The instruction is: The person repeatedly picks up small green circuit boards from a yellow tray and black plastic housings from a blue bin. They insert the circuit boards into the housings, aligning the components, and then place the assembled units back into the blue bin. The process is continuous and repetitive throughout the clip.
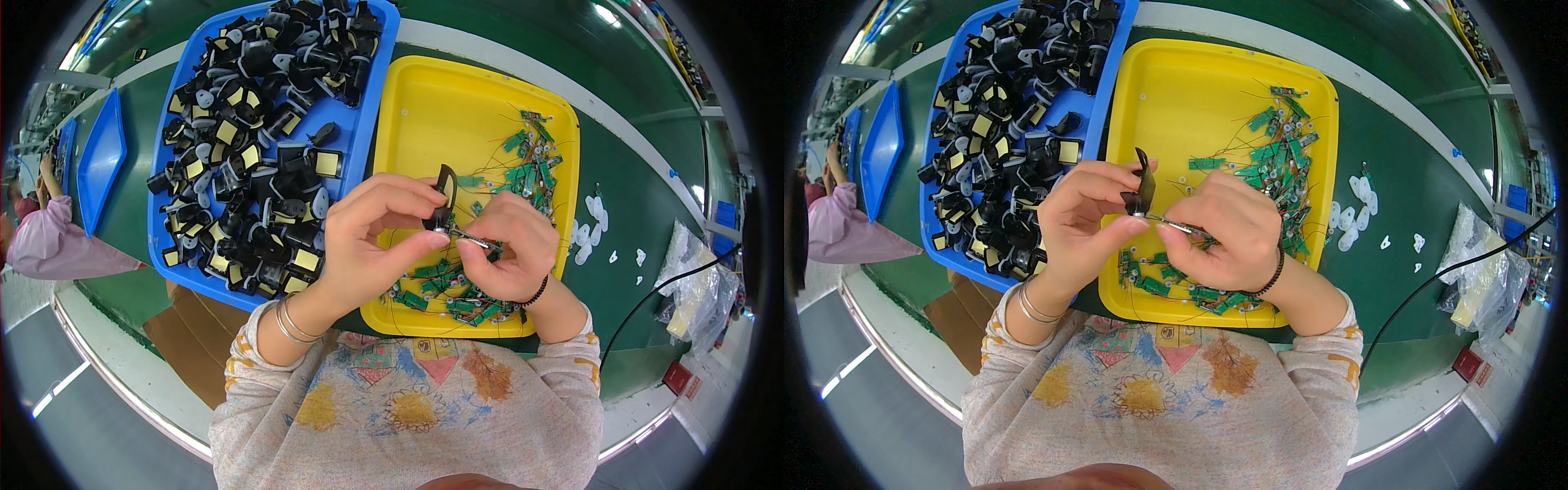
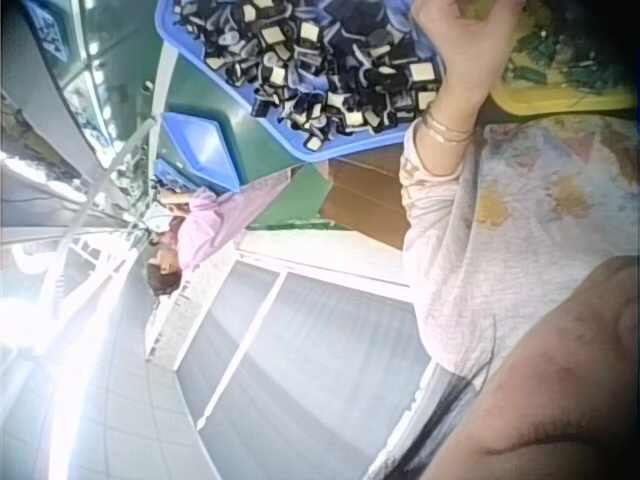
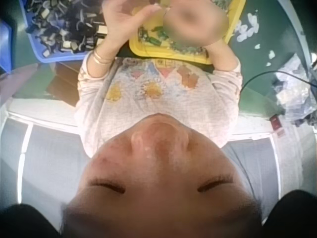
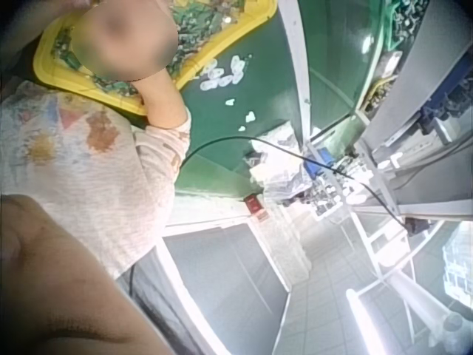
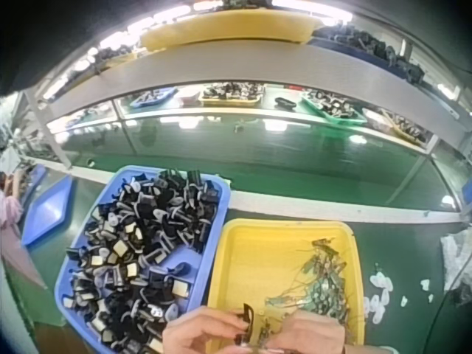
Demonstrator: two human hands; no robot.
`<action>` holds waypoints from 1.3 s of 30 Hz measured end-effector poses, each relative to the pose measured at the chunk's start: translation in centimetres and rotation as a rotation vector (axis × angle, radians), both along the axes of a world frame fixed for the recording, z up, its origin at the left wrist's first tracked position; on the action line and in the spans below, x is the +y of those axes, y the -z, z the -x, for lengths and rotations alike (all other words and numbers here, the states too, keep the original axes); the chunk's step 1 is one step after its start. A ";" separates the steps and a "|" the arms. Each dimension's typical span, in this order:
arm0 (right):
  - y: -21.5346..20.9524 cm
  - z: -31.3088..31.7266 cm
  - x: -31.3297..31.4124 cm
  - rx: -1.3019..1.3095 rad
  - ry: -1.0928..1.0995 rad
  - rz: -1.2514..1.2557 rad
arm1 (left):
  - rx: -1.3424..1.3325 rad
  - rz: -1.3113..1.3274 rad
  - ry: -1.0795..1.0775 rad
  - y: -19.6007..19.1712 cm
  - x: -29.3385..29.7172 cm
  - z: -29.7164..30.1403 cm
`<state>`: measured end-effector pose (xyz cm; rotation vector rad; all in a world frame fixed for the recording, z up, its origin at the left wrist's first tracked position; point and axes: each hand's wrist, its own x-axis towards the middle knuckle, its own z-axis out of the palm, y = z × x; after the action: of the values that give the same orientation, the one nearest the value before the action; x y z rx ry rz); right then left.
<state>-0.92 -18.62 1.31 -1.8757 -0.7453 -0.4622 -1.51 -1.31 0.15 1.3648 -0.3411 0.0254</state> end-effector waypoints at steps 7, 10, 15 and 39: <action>-0.2 -0.2 0.1 0.025 -0.066 0.003 | 0.112 0.169 0.119 0.0 0.4 0.2; -0.2 -0.3 0.2 0.022 -0.096 -0.011 | 0.181 0.122 0.175 -0.5 0.8 0.3; -0.2 -0.3 0.4 0.032 -0.105 0.002 | 0.213 0.259 0.189 -0.4 0.7 0.5; 0.4 -1.0 0.5 0.046 -0.186 0.146 | -0.053 -0.201 0.031 -0.1 1.2 -0.4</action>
<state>0.08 -18.15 0.88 -1.9231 -0.9339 -0.2516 -1.12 -0.08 0.25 1.5598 -0.4178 0.0009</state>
